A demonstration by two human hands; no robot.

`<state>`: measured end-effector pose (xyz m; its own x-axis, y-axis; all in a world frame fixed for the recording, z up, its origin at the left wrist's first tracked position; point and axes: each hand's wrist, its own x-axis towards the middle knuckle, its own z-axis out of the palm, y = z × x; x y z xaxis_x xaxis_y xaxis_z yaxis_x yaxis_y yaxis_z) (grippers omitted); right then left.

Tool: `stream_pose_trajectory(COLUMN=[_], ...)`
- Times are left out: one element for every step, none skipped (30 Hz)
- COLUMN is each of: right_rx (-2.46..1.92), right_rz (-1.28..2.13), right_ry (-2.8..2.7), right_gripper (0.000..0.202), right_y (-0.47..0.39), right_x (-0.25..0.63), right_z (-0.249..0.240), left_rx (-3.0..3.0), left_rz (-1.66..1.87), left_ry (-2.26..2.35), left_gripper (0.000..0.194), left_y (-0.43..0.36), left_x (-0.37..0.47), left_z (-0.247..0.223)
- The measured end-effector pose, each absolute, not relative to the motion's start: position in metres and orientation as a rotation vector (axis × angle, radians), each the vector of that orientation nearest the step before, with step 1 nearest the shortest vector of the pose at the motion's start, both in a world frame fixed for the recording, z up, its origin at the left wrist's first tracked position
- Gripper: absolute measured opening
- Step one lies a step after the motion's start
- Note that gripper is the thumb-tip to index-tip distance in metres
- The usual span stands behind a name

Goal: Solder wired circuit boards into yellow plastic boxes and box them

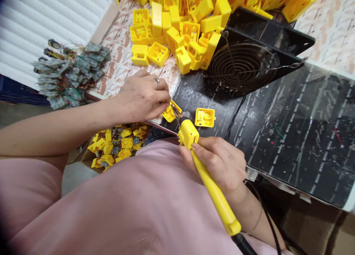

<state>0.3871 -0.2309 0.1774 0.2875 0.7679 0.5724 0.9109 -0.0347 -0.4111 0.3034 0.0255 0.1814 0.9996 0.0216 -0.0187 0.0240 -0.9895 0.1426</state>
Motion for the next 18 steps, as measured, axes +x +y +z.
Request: stream_pose_trajectory(right_rx=[-1.802,-1.798,-1.809,-1.820,-1.827,-1.826,-1.825,-1.824,-1.812,-1.803,-1.794,-1.783,-1.773,-1.767,-1.773,-1.789,-1.830,-1.878], right_rz=[-0.313,-0.340,-0.355,-0.369,-0.372,-0.366,-0.361,-0.355,-0.351,-0.345,-0.343,-0.343,-0.342,-0.329,-0.301,-0.252,-0.195,-0.140], right_ry=[-1.566,-1.584,-1.588,-1.592,-1.596,-1.609,-1.618,-1.623,-1.622,-1.615,-1.606,-1.597,-1.589,-1.595,-1.603,-1.597,-1.544,-1.470], right_gripper=[0.020,0.023,0.025,0.026,0.025,0.022,0.019,0.017,0.017,0.018,0.021,0.025,0.029,0.030,0.029,0.025,0.018,0.012], right_y=[-0.230,-0.230,-0.229,-0.229,-0.229,-0.228,-0.228,-0.228,-0.228,-0.228,-0.228,-0.229,-0.230,-0.232,-0.234,-0.236,-0.239,-0.242], right_x=[0.387,0.388,0.388,0.389,0.390,0.391,0.391,0.392,0.392,0.391,0.391,0.390,0.390,0.390,0.390,0.390,0.391,0.393], right_z=[0.176,0.175,0.176,0.176,0.178,0.179,0.180,0.181,0.180,0.179,0.178,0.176,0.175,0.175,0.176,0.177,0.178,0.180], left_rx=[3.029,3.049,3.054,3.042,3.017,2.988,2.962,2.942,2.926,2.913,2.904,2.900,2.899,2.901,2.905,2.909,2.914,2.917], left_rz=[-0.048,-0.065,-0.066,-0.056,-0.032,-0.007,0.010,0.021,0.026,0.027,0.028,0.025,0.025,0.019,0.012,0.008,0.010,0.014], left_ry=[0.026,0.026,0.031,0.036,0.042,0.046,0.048,0.046,0.045,0.047,0.050,0.056,0.061,0.064,0.064,0.060,0.053,0.045], left_gripper=[0.025,0.025,0.024,0.022,0.021,0.020,0.021,0.022,0.022,0.023,0.023,0.022,0.021,0.021,0.020,0.019,0.019,0.019], left_y=[0.025,0.024,0.024,0.025,0.025,0.026,0.027,0.028,0.029,0.029,0.029,0.029,0.028,0.028,0.028,0.028,0.028,0.028], left_x=[0.304,0.304,0.304,0.304,0.304,0.304,0.303,0.303,0.303,0.303,0.303,0.303,0.303,0.303,0.303,0.303,0.303,0.303], left_z=[0.182,0.181,0.181,0.180,0.179,0.178,0.177,0.177,0.176,0.176,0.177,0.177,0.177,0.178,0.178,0.178,0.178,0.178])
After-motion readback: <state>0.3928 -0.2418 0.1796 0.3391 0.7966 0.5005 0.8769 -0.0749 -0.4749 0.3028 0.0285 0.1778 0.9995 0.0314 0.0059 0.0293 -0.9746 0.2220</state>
